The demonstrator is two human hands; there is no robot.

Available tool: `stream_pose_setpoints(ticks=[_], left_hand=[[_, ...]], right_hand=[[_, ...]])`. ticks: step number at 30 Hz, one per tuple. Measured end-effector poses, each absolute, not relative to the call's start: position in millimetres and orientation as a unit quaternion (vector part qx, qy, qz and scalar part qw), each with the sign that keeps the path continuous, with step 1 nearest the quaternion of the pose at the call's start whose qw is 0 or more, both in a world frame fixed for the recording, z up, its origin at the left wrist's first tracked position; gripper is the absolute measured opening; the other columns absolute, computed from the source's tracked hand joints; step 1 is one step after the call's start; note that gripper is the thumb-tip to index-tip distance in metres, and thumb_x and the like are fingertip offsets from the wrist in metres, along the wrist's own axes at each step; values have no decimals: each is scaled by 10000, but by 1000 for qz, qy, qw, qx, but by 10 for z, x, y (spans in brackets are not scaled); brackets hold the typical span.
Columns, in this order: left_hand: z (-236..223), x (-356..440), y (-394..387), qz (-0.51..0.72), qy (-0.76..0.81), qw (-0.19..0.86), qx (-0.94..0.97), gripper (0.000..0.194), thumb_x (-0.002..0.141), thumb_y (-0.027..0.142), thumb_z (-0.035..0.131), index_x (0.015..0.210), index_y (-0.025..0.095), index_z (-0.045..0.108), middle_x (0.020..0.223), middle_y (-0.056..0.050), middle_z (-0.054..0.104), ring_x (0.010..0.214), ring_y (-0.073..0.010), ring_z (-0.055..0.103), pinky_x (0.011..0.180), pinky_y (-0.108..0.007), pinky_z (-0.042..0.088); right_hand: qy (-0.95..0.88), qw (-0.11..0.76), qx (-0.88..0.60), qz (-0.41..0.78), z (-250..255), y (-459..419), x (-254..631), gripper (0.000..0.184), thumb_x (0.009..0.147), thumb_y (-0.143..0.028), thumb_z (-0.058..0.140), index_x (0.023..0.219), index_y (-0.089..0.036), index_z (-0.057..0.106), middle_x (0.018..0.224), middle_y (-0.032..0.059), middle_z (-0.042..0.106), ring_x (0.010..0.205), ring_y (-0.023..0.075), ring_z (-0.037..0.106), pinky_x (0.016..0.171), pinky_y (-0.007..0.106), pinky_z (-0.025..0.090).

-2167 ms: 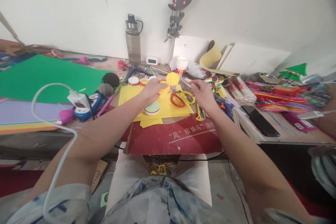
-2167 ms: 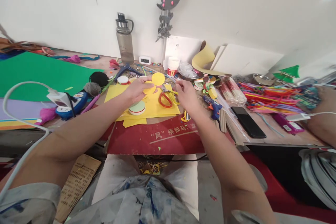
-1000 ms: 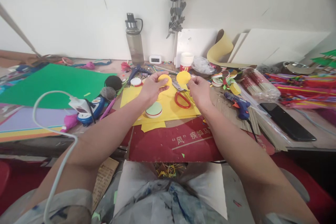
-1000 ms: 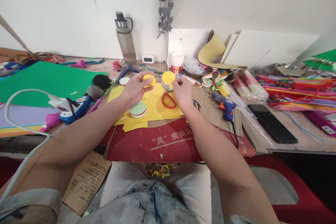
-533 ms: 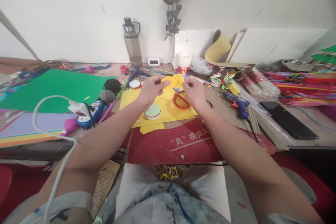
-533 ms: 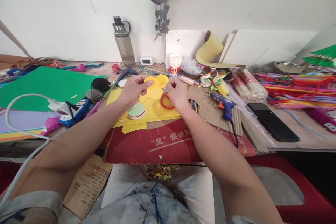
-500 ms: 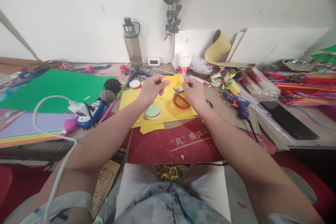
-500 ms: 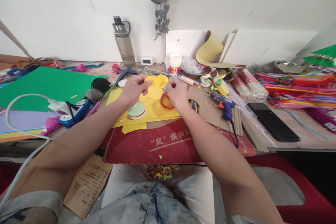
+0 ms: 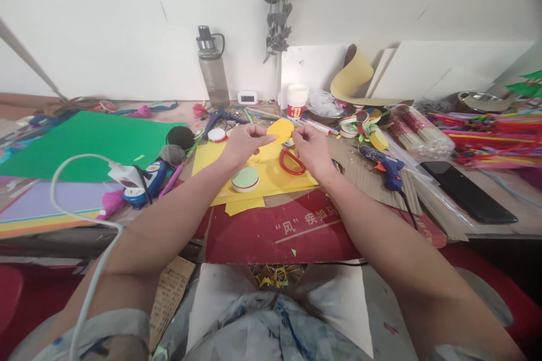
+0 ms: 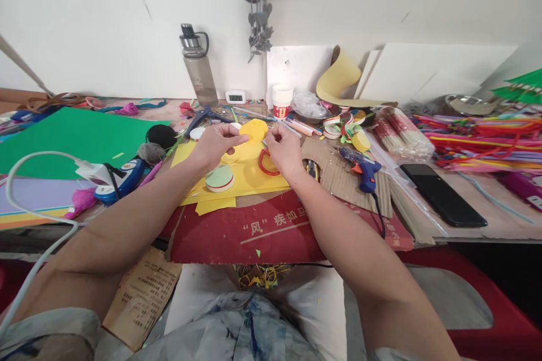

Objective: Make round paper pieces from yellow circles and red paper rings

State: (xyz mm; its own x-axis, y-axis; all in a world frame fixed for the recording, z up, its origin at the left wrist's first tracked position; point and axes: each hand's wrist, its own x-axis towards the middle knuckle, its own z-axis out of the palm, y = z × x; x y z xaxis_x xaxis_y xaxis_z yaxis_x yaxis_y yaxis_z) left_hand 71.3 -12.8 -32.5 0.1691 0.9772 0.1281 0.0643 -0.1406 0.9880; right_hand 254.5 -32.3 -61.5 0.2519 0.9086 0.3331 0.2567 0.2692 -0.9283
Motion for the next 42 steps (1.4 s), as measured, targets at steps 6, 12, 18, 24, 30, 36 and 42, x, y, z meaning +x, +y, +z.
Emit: stream_pose_setpoints(ticks=[6, 12, 18, 24, 30, 36, 42], left_hand=[[-351, 718, -111, 463, 447, 498, 582, 352, 596, 286, 999, 671, 155, 681, 717, 6, 655, 626, -68, 499, 513, -214, 378], [-364, 725, -114, 470, 447, 503, 572, 396, 611, 277, 1018, 670, 159, 644, 654, 6, 640, 603, -73, 519, 508, -218, 367], [-367, 731, -112, 473, 443, 504, 570, 419, 633, 266, 1024, 676, 163, 620, 626, 5, 642, 573, -71, 530, 501, -220, 349], [-351, 735, -119, 474, 434, 524, 559, 463, 639, 243, 1025, 671, 171, 569, 592, 17, 621, 552, -65, 515, 493, -217, 323], [-375, 730, -92, 478, 429, 532, 552, 456, 641, 226, 1023, 676, 168, 572, 595, 17, 628, 549, -62, 523, 480, -205, 316], [-376, 737, -102, 482, 431, 527, 552, 466, 627, 230, 1026, 667, 172, 565, 595, 19, 632, 545, -62, 522, 483, -208, 332], [-356, 764, -149, 497, 421, 516, 557, 466, 634, 238, 1019, 668, 174, 559, 587, 30, 623, 534, -54, 508, 488, -209, 354]], right_hand=[[-553, 576, -529, 287, -605, -342, 2533, 170, 874, -191, 579, 712, -236, 552, 637, -33, 550, 631, 148, 483, 623, 279, 372], [-565, 569, -525, 283, -628, -346, 2540, 151, 875, -221, 584, 727, -240, 560, 646, -31, 547, 639, 152, 491, 634, 286, 380], [-581, 564, -515, 279, -654, -347, 2550, 186, 893, -353, 626, 752, -247, 566, 654, -25, 543, 645, 160, 503, 623, 291, 388], [-595, 561, -499, 288, -655, -363, 2559, 167, 920, -327, 617, 780, -243, 578, 680, -23, 551, 660, 160, 503, 642, 289, 395], [-596, 568, -486, 293, -665, -353, 2555, 133, 915, -252, 592, 784, -235, 593, 683, -30, 548, 660, 158, 498, 658, 290, 396], [-605, 559, -476, 309, -664, -381, 2553, 169, 941, -311, 621, 791, -236, 599, 645, -42, 550, 596, 149, 503, 639, 299, 417], [-627, 566, -426, 325, -693, -409, 2534, 438, 996, -604, 583, 736, -253, 547, 684, -7, 566, 639, 164, 557, 668, 331, 473]])
